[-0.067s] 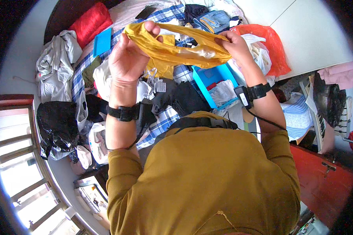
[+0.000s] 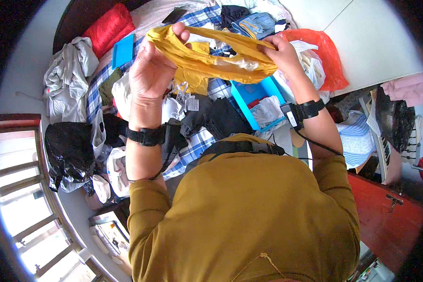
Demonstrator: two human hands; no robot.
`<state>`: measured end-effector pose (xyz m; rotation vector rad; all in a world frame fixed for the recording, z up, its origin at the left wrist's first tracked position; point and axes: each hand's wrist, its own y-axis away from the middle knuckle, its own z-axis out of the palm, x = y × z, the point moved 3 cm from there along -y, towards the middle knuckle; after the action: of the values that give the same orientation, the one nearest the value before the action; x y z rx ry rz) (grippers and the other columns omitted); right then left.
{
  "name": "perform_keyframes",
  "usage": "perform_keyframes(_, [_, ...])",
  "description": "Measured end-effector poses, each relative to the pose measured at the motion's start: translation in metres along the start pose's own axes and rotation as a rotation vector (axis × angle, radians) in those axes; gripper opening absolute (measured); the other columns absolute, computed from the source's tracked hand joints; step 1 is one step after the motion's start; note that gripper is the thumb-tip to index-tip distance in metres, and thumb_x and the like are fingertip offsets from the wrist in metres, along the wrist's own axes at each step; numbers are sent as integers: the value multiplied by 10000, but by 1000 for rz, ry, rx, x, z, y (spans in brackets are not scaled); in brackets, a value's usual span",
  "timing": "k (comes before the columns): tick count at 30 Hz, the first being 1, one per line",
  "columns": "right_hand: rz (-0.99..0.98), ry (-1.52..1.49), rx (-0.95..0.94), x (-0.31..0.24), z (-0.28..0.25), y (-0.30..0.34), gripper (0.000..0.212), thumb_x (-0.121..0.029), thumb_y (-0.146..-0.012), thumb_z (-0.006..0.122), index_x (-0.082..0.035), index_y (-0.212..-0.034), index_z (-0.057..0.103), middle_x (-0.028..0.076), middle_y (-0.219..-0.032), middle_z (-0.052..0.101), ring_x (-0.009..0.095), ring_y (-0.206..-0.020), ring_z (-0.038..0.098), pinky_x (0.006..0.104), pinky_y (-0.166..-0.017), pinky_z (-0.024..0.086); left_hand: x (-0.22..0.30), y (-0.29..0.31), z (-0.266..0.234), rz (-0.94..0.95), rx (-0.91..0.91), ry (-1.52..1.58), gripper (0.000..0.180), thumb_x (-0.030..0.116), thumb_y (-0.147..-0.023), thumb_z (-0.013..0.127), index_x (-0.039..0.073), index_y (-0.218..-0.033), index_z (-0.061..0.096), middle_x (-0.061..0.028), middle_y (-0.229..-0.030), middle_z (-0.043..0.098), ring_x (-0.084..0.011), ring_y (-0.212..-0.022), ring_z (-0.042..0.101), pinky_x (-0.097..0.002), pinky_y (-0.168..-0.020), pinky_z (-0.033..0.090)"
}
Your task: The person wipes the inside of a blue plastic bin with a white cloth, then folds various garments including a red cloth, a white cloth, a yellow cloth, and a grey cloth, placing them into the bin. The person also folds a yellow t-shirt and places it into the bin.
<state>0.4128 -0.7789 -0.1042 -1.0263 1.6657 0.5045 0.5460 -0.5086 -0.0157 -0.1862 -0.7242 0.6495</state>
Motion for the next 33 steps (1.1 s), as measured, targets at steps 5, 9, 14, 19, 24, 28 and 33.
perform_keyframes(5, [-206,215,228,-4,-19,-5,214,-71,-707,664,-11,-901,595,108,-814,645,183,-742,623,290,-683,486,13,-1,-9,37,256,-795,193,4,-885,462,-20,-1060,537,-159,-995,644,-239,-881,651,-335,-798,515])
perform_keyframes(9, [-220,234,380,-10,-34,-5,221,-78,-678,675,-15,-869,585,93,-753,618,179,-689,602,292,-656,481,25,0,-8,333,459,-1687,160,-55,-771,505,3,-914,547,-134,-840,652,-228,-743,653,-307,-665,513])
perform_keyframes(14, [-172,134,369,-17,-35,-6,195,-61,-676,670,-13,-836,570,74,-728,604,158,-657,581,284,-630,472,29,2,-11,401,561,-2095,117,9,-742,544,28,-857,548,-160,-781,635,-302,-693,634,-352,-640,499])
perform_keyframes(19, [-255,173,301,-21,-34,-4,197,-77,-683,673,-9,-839,575,74,-731,602,154,-662,580,283,-635,472,27,-3,-16,375,624,-2154,155,69,-796,522,19,-939,556,-184,-797,634,-316,-674,635,-385,-606,496])
perform_keyframes(24, [-235,200,89,-15,-13,2,220,-89,-684,698,-3,-843,573,72,-727,586,152,-659,567,285,-625,464,12,-19,-16,116,639,-1132,277,155,-922,361,-20,-1070,518,-161,-823,640,-220,-607,656,-276,-498,521])
perform_keyframes(28, [-115,221,-343,-10,20,11,279,-165,-685,744,-11,-850,581,85,-751,581,155,-715,556,298,-657,458,-4,-38,3,156,556,-1029,295,72,-890,323,-46,-1072,522,-159,-818,632,-213,-605,653,-281,-537,546])
perform_keyframes(33, [-108,1,-654,-37,51,23,467,-226,-706,753,18,-1040,535,123,-985,594,213,-891,583,308,-765,478,-15,-61,24,288,442,-1577,212,82,-810,493,-44,-935,608,-173,-794,647,-263,-690,654,-324,-643,516])
